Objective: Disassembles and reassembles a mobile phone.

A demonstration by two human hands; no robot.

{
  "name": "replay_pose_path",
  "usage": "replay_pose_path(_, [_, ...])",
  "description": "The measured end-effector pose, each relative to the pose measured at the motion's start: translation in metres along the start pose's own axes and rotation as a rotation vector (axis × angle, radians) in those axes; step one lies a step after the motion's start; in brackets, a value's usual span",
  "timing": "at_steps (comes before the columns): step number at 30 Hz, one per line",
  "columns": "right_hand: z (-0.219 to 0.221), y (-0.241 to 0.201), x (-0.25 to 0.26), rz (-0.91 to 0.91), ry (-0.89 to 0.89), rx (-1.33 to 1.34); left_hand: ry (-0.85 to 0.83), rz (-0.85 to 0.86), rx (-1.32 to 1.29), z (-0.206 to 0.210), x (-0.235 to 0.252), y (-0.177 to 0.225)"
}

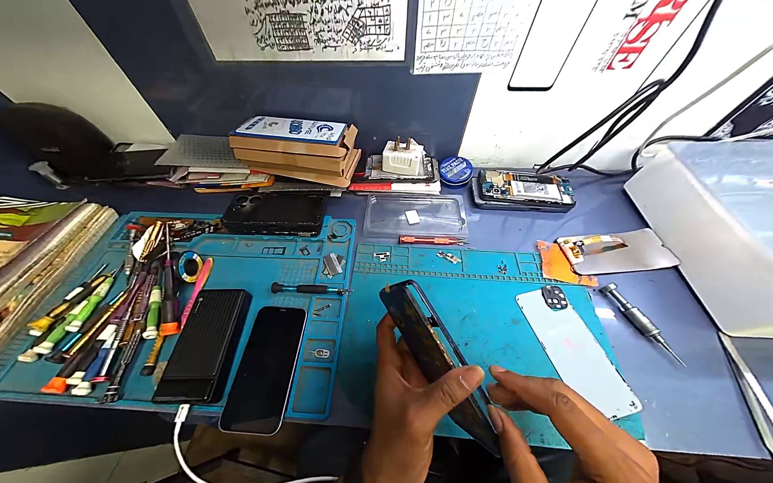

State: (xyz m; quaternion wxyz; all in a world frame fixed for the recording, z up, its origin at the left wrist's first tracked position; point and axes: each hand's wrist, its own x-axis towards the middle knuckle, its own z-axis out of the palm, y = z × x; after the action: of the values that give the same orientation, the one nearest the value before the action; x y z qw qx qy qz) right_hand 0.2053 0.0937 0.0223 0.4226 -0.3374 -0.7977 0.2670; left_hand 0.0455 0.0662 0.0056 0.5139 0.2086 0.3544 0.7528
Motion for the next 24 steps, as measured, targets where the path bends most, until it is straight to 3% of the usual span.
replay_pose_path(5, [-0.003, -0.003, 0.013, 0.171, -0.021, 0.424, -0.130, 0.061, 0.018, -0.002, -0.003, -0.007])
replay_pose_path(11, [-0.010, -0.003, 0.025, 0.337, -0.125, 0.714, -0.214, 0.099, 0.096, -0.006, -0.005, -0.008])
replay_pose_path(24, [-0.014, 0.004, 0.031, 0.400, -0.179, 0.855, -0.304, 0.093, 0.068, -0.009, -0.005, -0.007])
